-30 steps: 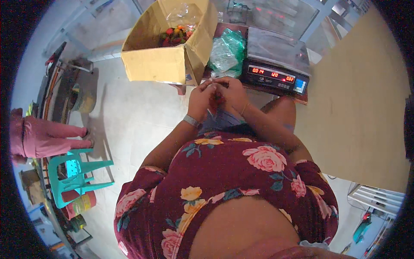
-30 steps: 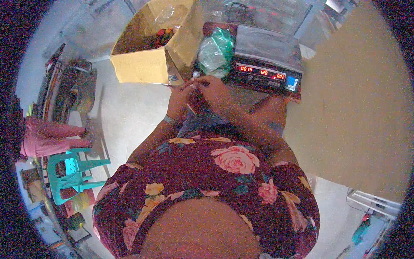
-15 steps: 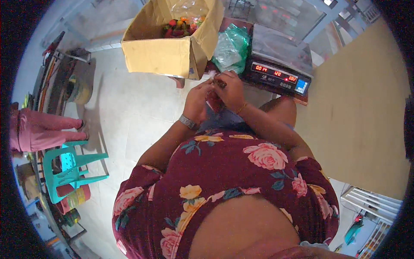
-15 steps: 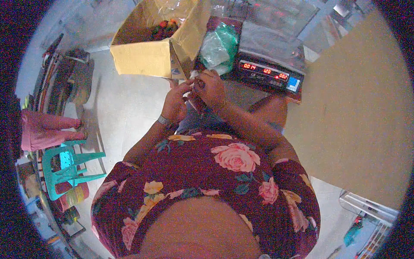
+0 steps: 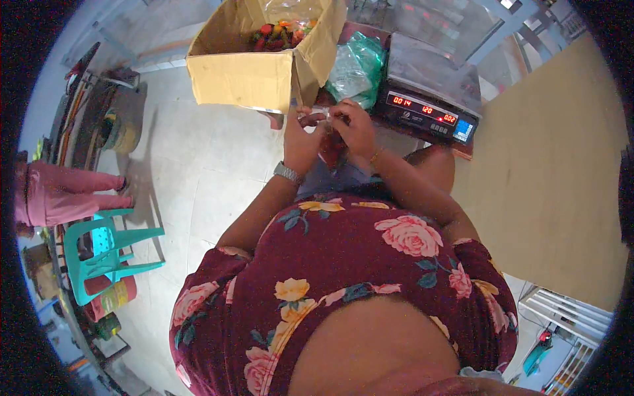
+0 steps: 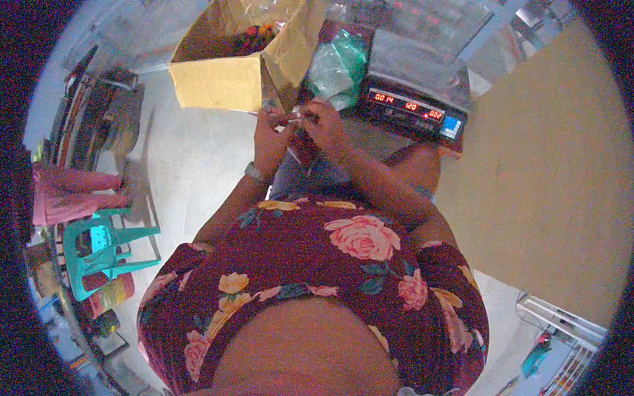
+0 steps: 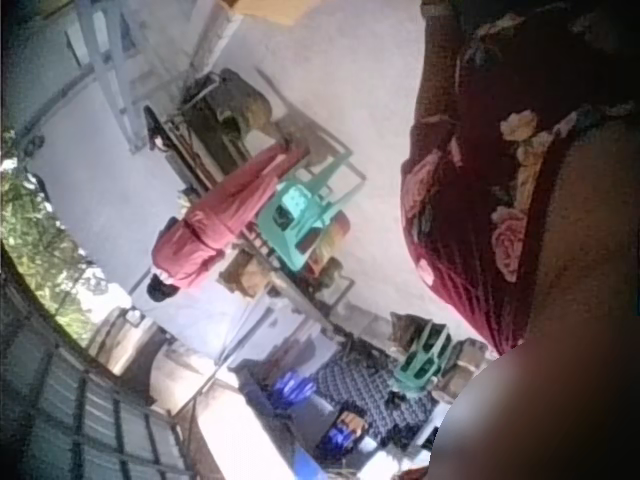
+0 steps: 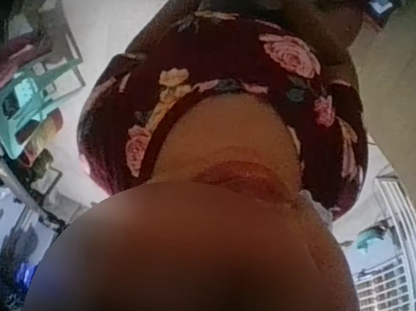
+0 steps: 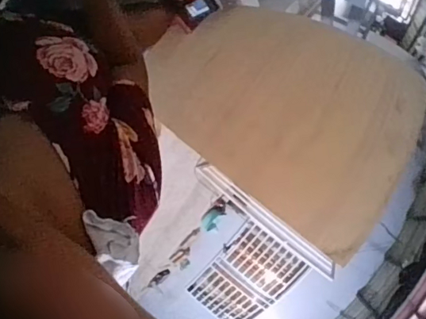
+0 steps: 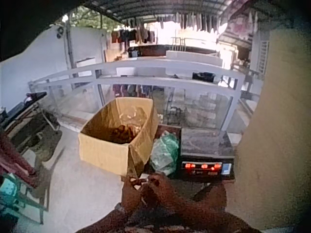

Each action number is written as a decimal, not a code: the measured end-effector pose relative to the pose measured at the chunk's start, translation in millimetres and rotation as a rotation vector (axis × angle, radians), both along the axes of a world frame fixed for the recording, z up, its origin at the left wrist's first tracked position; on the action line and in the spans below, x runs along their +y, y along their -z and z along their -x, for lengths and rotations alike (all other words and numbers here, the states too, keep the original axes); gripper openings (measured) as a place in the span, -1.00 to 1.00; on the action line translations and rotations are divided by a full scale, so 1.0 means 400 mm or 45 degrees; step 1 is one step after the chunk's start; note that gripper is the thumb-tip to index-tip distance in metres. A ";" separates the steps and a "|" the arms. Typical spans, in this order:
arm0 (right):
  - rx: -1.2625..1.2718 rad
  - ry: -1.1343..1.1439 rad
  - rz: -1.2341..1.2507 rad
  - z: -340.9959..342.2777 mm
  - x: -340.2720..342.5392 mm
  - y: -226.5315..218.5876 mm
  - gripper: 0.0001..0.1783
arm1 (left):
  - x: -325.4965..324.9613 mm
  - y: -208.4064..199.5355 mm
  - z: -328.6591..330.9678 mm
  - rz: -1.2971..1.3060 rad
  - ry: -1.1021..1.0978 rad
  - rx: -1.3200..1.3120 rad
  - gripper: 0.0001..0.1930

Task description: The person picks up peppers from a cardboard box, places them into a plastic bag, weighs the bag on a digital scale, ties the bag shut by hand, and places the bag back into the box.

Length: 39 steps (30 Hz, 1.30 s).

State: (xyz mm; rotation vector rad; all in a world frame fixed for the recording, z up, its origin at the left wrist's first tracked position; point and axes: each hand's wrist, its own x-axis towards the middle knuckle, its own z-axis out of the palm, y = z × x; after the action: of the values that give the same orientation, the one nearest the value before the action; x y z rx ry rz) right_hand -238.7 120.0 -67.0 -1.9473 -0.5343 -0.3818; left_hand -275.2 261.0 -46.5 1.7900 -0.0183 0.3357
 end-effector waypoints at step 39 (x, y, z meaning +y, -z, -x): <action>-0.511 -0.067 0.456 0.003 -0.040 -0.072 -0.82 | 0.016 -0.009 -0.073 -0.520 0.234 -0.244 -0.68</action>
State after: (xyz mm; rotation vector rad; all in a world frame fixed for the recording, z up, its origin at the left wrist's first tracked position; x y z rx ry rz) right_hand -239.8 103.9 -38.4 -2.2028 -0.9649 -0.6887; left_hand -246.0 267.5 -43.1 2.1327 -0.4096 0.3894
